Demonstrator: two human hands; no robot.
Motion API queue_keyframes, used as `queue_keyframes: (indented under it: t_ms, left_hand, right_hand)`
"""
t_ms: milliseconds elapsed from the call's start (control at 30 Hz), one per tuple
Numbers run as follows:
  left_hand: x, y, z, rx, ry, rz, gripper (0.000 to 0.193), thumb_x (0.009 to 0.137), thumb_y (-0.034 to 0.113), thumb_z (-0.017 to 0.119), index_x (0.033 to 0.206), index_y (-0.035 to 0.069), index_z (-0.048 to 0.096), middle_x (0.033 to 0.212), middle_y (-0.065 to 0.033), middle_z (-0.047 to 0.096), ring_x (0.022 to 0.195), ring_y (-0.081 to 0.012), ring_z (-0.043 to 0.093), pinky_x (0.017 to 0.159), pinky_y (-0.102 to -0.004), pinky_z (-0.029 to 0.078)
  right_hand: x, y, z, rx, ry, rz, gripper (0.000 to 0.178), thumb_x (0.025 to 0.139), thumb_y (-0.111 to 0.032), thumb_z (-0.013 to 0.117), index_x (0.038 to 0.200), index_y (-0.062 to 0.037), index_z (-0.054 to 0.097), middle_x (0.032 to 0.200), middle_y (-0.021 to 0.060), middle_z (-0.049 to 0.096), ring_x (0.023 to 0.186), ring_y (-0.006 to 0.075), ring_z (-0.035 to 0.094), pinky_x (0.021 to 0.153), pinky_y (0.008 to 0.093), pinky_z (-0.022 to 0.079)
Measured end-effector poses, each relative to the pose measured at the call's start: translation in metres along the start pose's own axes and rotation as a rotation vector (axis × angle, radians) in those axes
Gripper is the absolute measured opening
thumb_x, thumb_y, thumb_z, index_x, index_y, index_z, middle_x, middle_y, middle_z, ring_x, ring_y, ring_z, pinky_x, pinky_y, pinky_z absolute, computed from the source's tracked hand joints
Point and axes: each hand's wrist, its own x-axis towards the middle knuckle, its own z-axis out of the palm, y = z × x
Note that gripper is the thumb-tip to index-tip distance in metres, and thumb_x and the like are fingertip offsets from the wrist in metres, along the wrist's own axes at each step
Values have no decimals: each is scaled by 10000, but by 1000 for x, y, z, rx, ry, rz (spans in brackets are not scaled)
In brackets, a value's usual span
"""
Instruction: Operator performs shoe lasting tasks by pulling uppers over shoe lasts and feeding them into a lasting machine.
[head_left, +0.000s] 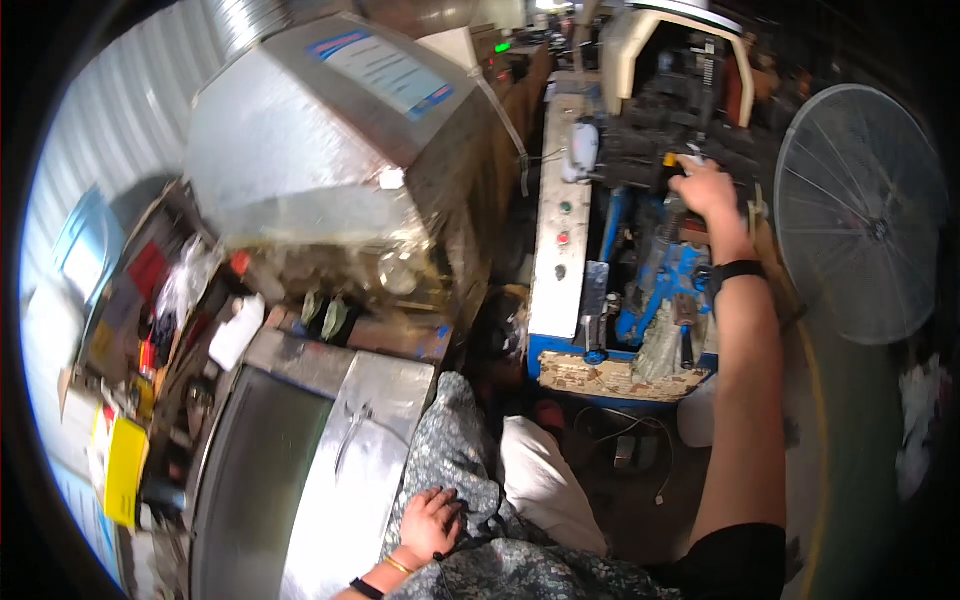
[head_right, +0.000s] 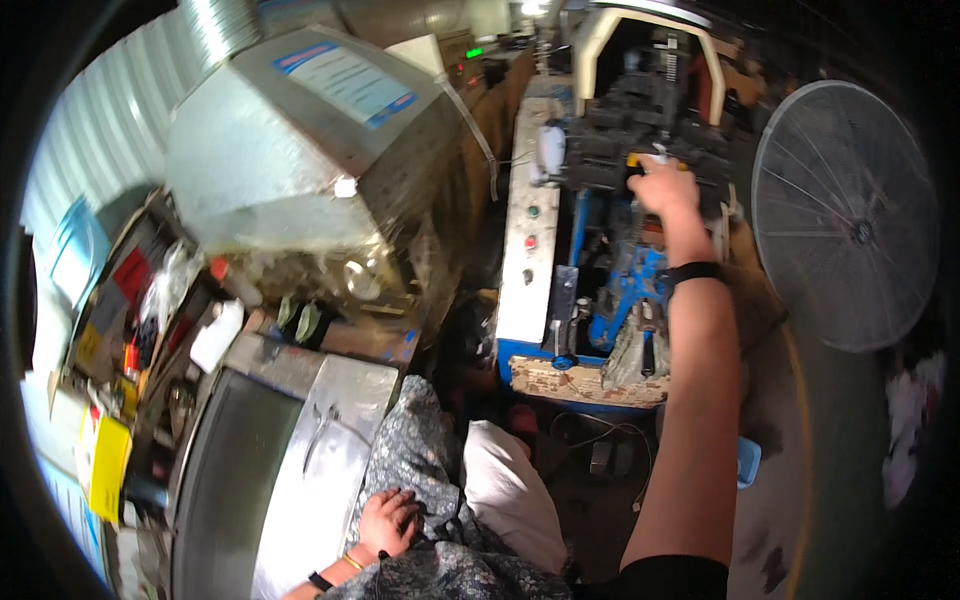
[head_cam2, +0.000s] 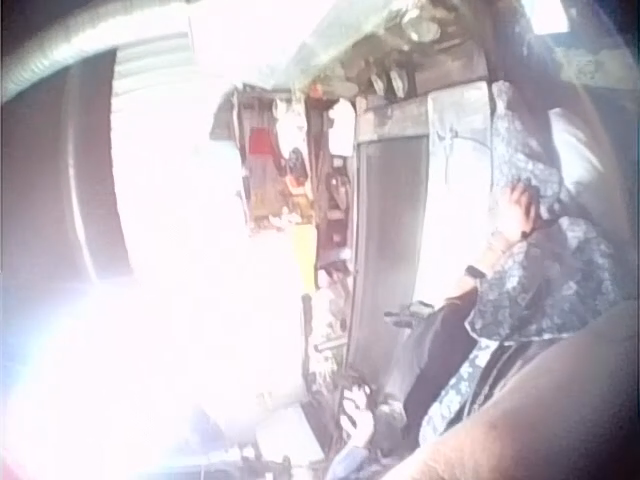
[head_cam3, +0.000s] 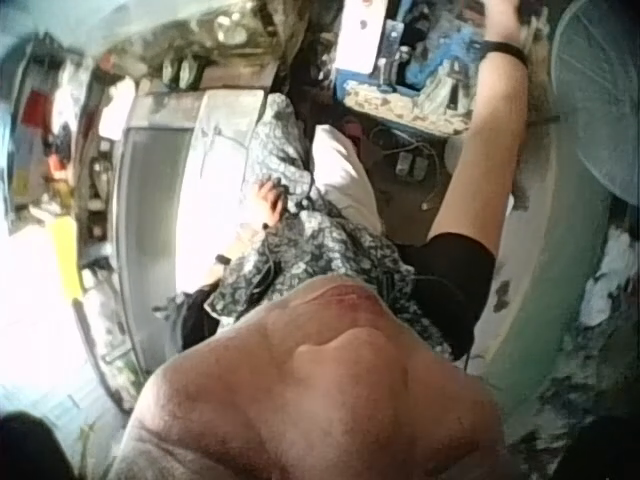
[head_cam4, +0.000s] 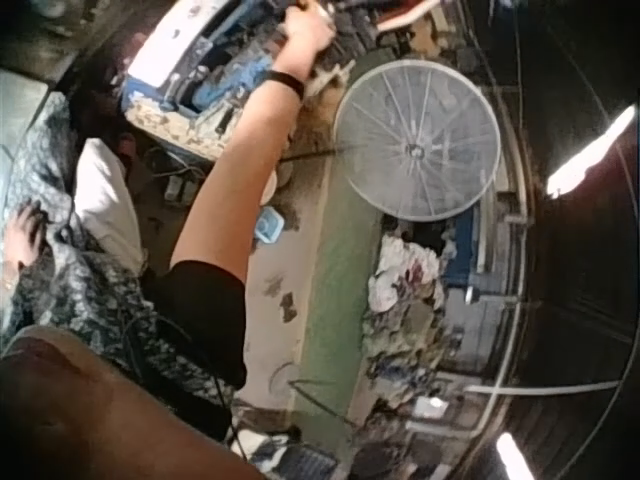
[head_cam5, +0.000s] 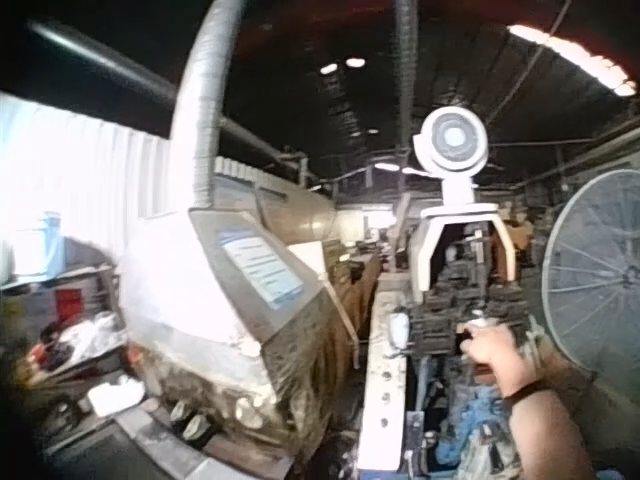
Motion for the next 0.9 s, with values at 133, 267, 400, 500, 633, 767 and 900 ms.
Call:
queue_keyframes:
  t_ms: [133, 267, 400, 500, 633, 767, 900]
  left_hand:
    - [7, -1, -7, -45, 4, 32, 254, 744, 177, 691, 979, 84, 717, 1215, -78, 639, 1152, -309, 547, 976, -421, 443]
    - [2, -7, -14, -49, 32, 8, 232, 789, 183, 673, 991, 75, 712, 1232, -67, 627, 1189, -287, 533, 995, -415, 429]
    - [-1, -14, -17, -60, 39, -3, 231, 803, 193, 662, 996, 78, 714, 1223, -66, 627, 1183, -277, 531, 1015, -409, 415]
    - [-4, -15, -18, -71, 52, 25, 228, 799, 187, 662, 991, 76, 713, 1218, -69, 627, 1178, -280, 533, 1011, -406, 420]
    - [-2, -13, -17, -109, 73, 55, 208, 782, 169, 668, 960, 70, 710, 1199, -73, 633, 1129, -278, 552, 991, -392, 439]
    - [-2, -10, -13, -129, 75, 48, 232, 769, 176, 680, 975, 75, 714, 1185, -74, 646, 1119, -288, 560, 979, -395, 448]
    - [-1, -10, -11, -111, 83, 51, 209, 768, 191, 679, 945, 90, 729, 1163, -72, 664, 1089, -304, 583, 963, -411, 455]
  right_hand:
    - [11, 21, -4, 41, 59, -34, 671, 749, -494, 579, 1401, -373, 477, 1421, 181, 444, 1227, 408, 517, 1044, 448, 404]
    - [27, 12, 10, 93, 63, 25, 789, 760, -468, 589, 1492, -352, 320, 1443, 338, 307, 1208, 479, 502, 1061, 434, 379]
    - [21, 4, 8, 59, -9, -23, 757, 786, -459, 562, 1486, -246, 367, 1330, 267, 535, 1266, 398, 493, 1073, 438, 368]
    - [19, 4, 3, 13, -15, -1, 744, 789, -472, 561, 1476, -244, 388, 1343, 262, 527, 1274, 384, 491, 1073, 441, 368]
    - [6, 9, -2, 10, 9, 16, 714, 789, -507, 563, 1450, -272, 431, 1381, 274, 479, 1259, 408, 493, 1059, 447, 384]
    - [3, 3, -3, 33, 21, 52, 716, 769, -509, 564, 1445, -315, 428, 1374, 244, 490, 1237, 408, 511, 1046, 441, 404]
    - [8, -3, 2, 4, 41, 67, 715, 764, -503, 570, 1443, -324, 435, 1416, 237, 445, 1226, 434, 506, 1050, 448, 407]
